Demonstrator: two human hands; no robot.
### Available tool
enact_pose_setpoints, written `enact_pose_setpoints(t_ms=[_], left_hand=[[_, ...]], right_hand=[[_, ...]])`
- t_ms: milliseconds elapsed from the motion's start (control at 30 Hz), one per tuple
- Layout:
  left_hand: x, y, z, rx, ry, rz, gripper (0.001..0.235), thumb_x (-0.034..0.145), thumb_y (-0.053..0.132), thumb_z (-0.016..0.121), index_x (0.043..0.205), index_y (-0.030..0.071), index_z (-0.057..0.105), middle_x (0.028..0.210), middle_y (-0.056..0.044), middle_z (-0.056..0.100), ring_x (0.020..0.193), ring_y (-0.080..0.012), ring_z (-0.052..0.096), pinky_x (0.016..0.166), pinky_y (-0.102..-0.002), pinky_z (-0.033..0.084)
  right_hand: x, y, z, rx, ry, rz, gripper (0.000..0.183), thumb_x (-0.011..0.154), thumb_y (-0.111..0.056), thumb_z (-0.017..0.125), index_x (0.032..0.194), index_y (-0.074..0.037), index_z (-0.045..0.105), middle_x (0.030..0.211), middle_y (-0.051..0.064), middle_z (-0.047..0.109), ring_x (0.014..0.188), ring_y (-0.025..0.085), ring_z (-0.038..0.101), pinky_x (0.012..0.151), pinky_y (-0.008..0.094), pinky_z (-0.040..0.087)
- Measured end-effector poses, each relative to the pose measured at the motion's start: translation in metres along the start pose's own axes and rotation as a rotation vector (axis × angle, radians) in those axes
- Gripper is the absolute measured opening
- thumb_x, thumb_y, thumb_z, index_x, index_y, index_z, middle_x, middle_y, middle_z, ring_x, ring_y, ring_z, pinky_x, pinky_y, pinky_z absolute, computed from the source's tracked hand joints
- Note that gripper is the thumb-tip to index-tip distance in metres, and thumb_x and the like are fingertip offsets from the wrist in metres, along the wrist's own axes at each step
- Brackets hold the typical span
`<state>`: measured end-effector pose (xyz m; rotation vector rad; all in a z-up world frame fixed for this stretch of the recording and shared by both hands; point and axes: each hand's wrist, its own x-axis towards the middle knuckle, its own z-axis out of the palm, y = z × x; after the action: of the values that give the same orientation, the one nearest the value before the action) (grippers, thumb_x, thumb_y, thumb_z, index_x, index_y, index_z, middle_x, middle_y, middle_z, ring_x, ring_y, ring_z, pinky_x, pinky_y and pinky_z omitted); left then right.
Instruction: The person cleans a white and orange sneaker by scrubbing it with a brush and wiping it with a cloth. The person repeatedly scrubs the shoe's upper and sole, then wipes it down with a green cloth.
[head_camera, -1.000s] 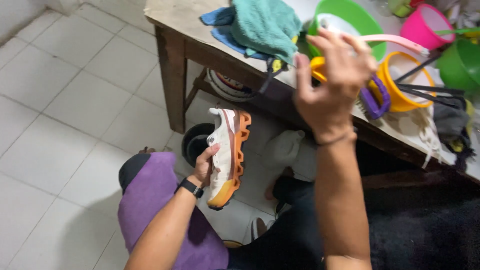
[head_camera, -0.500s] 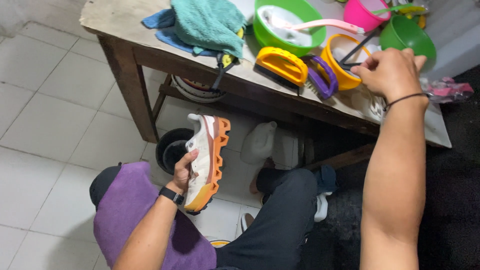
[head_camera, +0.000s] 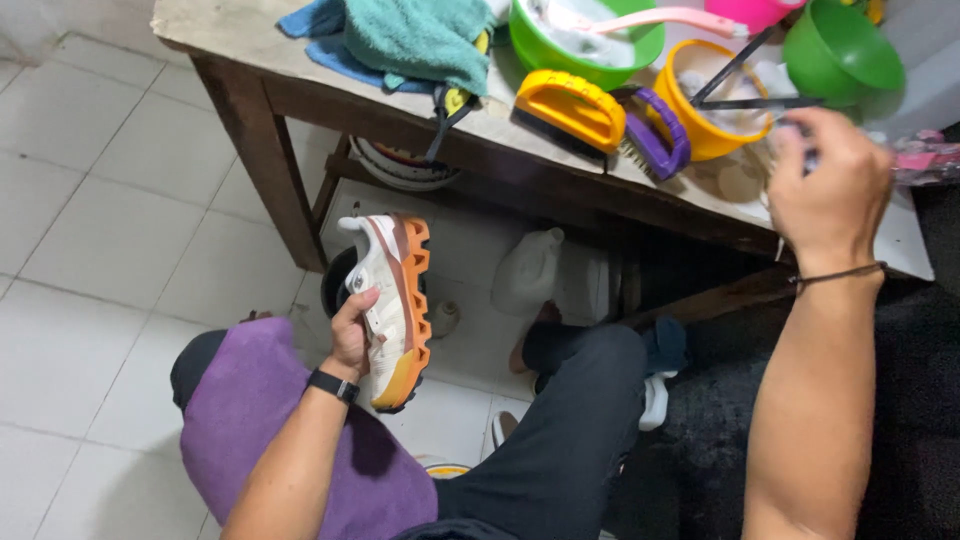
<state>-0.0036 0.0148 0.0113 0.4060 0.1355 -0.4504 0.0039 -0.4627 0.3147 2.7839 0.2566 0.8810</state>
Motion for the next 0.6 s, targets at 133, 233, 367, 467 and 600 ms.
enact_pose_setpoints(t_ms=[133,233,367,467,600], left_hand=[[0.001,-0.002,-0.004,0.046,0.070,0.035,0.022,0.085,0.020,0.063,0.100,0.004,0.063,0.076,-0.007,0.066,0.061,-0.0209,0.065,0.053,-0.030,0.052],[-0.001,-0.003,-0.004,0.010,0.042,-0.009,0.017,0.087,0.019,0.061,0.082,0.003,0.060,0.055,-0.004,0.055,0.039,-0.0151,0.050,0.037,-0.026,0.040],[-0.005,-0.002,0.000,-0.006,0.029,-0.067,0.018,0.088,0.020,0.063,0.081,0.004,0.062,0.059,-0.004,0.062,0.043,-0.0150,0.056,0.040,-0.024,0.043],[-0.011,0.009,0.013,0.022,0.041,-0.143,0.036,0.086,0.028,0.068,0.108,0.000,0.065,0.080,-0.010,0.072,0.065,-0.0204,0.068,0.058,-0.029,0.056],[-0.008,-0.005,-0.008,0.019,0.019,-0.146,0.031,0.091,0.029,0.064,0.102,0.000,0.064,0.070,-0.008,0.070,0.047,-0.0146,0.061,0.041,-0.024,0.048]], right_hand=[[-0.017,0.002,0.013,0.011,0.074,0.042,0.019,0.114,-0.004,0.073,0.132,0.000,0.076,0.108,0.017,0.076,0.089,0.040,0.071,0.076,0.051,0.051],[-0.020,-0.016,0.012,0.148,0.101,0.105,0.017,0.119,0.003,0.062,0.135,0.005,0.066,0.112,0.024,0.073,0.092,0.043,0.072,0.079,0.052,0.051],[-0.024,-0.057,0.000,0.357,0.183,0.021,0.018,0.127,0.016,0.045,0.139,0.028,0.053,0.128,0.045,0.060,0.121,0.057,0.062,0.109,0.054,0.047],[-0.040,-0.132,-0.011,0.279,0.172,-0.018,0.018,0.121,0.011,0.051,0.131,0.020,0.064,0.121,0.037,0.066,0.106,0.053,0.061,0.098,0.055,0.047],[-0.070,-0.238,0.060,0.445,-0.037,0.101,0.025,0.105,-0.027,0.056,0.114,-0.009,0.071,0.100,0.011,0.071,0.089,0.036,0.059,0.082,0.050,0.036]])
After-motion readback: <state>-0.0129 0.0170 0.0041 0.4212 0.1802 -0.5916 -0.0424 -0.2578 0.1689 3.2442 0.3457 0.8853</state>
